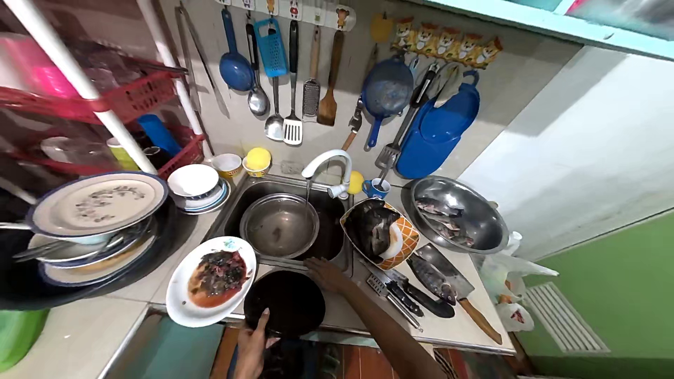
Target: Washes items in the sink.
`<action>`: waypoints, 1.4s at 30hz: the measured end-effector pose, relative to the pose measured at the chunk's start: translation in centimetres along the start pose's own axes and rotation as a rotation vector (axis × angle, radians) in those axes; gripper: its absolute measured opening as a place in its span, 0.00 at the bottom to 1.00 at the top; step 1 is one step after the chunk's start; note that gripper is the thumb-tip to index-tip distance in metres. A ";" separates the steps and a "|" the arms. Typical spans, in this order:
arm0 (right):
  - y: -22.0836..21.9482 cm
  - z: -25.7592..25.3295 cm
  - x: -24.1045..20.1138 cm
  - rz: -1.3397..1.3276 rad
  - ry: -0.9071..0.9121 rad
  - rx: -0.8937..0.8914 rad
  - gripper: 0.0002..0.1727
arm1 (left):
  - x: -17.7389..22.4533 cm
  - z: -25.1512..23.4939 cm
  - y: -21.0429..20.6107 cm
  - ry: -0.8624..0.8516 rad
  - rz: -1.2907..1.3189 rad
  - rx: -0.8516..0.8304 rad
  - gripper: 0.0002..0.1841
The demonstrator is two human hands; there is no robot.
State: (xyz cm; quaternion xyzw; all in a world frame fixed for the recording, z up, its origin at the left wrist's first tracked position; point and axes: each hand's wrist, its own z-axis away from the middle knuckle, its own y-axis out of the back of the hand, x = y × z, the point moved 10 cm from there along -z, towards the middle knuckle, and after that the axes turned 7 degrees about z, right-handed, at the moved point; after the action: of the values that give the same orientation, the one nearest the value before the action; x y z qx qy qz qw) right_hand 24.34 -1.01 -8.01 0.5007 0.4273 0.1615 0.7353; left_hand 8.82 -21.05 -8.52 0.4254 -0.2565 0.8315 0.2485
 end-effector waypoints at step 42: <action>-6.0 -21.8 3.8 -0.201 -0.116 -0.599 0.28 | 5.4 -5.3 -5.6 -0.855 -0.533 0.042 0.19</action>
State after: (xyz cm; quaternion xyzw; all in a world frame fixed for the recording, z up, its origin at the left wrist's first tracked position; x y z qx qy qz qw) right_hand 8.18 11.86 -17.92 0.2256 0.3654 0.1781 0.8853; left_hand 6.49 -12.45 -5.52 0.7837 -0.2011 0.4953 0.3163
